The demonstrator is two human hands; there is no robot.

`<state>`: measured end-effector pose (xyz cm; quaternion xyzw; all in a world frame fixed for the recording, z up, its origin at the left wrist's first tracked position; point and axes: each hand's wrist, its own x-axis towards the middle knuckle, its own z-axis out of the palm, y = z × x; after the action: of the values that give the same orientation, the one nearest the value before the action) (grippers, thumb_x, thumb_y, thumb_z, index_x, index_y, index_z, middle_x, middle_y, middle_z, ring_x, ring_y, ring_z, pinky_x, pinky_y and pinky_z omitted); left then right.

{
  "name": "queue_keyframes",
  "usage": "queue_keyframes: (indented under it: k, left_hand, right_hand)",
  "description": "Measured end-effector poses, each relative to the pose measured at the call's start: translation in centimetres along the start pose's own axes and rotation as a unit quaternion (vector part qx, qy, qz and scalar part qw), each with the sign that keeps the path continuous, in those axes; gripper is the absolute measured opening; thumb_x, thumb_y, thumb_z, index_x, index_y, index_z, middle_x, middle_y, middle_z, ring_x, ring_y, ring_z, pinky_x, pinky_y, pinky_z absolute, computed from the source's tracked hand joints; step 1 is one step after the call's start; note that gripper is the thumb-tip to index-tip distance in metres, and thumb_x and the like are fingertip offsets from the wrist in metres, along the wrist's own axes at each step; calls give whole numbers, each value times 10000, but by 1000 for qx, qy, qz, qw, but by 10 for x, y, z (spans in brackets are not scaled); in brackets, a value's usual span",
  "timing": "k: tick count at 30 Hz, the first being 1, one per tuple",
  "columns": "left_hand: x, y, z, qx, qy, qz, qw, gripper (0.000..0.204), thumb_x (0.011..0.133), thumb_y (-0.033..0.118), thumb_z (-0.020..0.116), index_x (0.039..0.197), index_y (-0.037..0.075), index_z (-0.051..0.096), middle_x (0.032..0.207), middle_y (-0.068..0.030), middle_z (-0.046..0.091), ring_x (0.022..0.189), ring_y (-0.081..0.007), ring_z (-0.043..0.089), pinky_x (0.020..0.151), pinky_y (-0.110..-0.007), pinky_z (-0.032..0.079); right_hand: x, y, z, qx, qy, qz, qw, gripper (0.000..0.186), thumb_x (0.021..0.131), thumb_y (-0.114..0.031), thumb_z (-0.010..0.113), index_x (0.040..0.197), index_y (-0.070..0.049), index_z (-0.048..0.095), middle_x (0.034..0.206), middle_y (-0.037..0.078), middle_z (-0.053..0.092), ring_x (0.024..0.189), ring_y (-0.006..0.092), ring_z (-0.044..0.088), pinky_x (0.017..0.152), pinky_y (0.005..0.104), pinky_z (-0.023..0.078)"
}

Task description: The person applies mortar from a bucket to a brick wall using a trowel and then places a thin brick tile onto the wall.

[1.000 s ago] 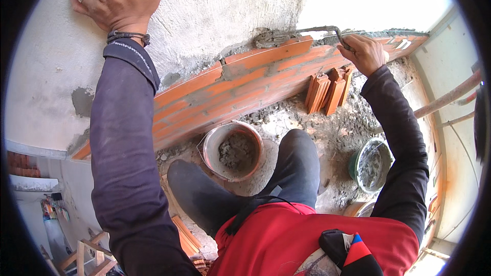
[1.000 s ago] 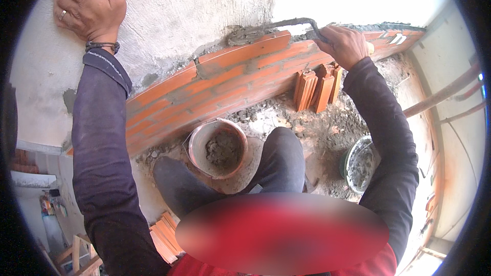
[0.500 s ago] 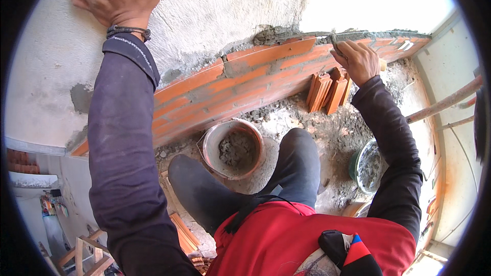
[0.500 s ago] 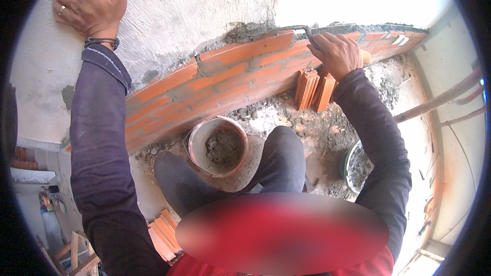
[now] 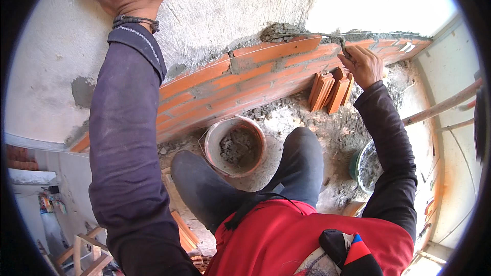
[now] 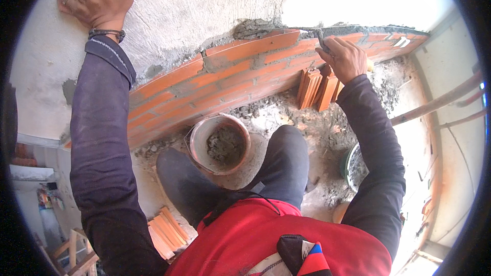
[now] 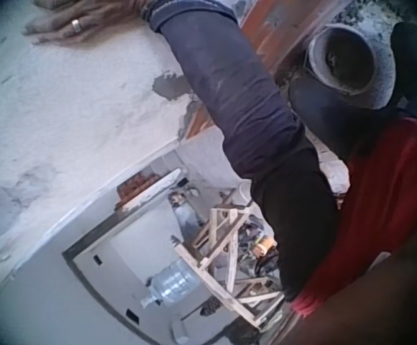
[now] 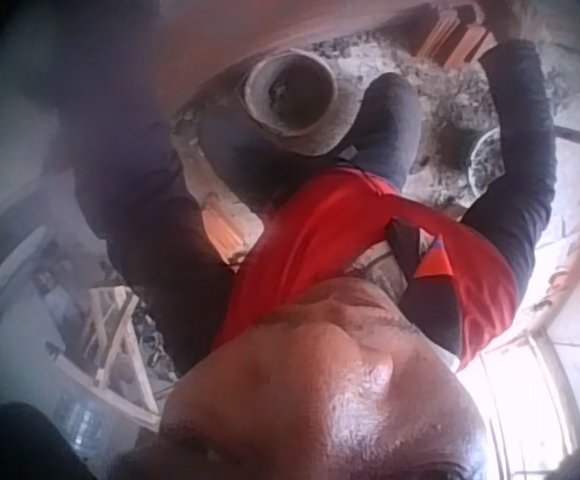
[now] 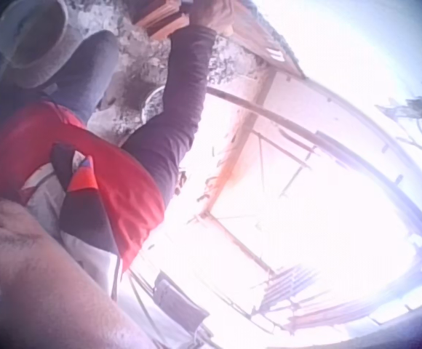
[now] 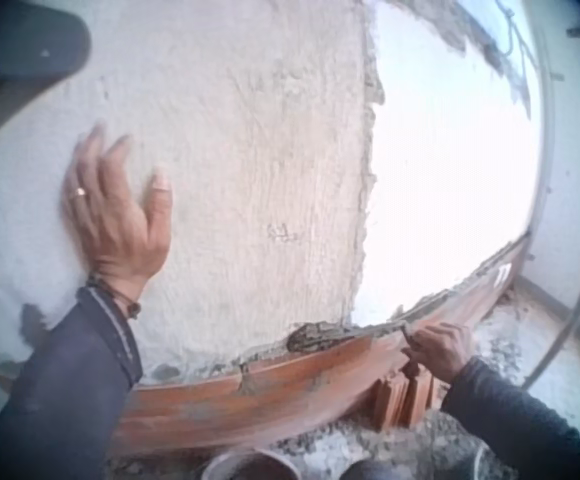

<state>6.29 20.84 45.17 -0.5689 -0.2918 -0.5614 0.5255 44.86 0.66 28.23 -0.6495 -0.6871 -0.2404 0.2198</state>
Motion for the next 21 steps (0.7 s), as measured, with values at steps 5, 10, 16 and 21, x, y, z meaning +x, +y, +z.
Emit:
queue_keyframes:
  k: [5,10,16,21]
  left_hand:
    - [-1,2,2,-6,-4,-5,1000,493,911,330,566,1301,34,512,1420,-242,451,1305,-431,423,1078,-535,315]
    - [-1,-2,0,17,4,12,1000,492,908,333,570,1294,35,518,1410,-241,459,1290,-429,435,1070,-535,320]
    - [-1,1,3,16,15,16,1000,496,907,345,574,1296,43,516,1404,-235,459,1283,-423,435,1059,-534,325]
    - [-6,-14,18,19,54,40,998,504,909,358,575,1303,51,509,1406,-228,455,1283,-422,433,1051,-536,329]
  right_hand:
    - [6,-4,5,0,12,3,1000,206,847,-312,737,880,-127,653,776,10,659,717,250,663,607,374,513]
    - [6,-8,9,-6,24,4,1000,189,842,-294,746,890,-133,661,783,13,664,719,246,663,608,371,512]
    - [1,3,4,-22,48,61,997,203,837,-297,756,900,-125,668,803,16,677,741,243,670,616,370,515]
    - [7,-5,-3,-28,65,31,997,197,831,-282,768,870,-121,661,779,16,661,727,233,664,612,363,513]
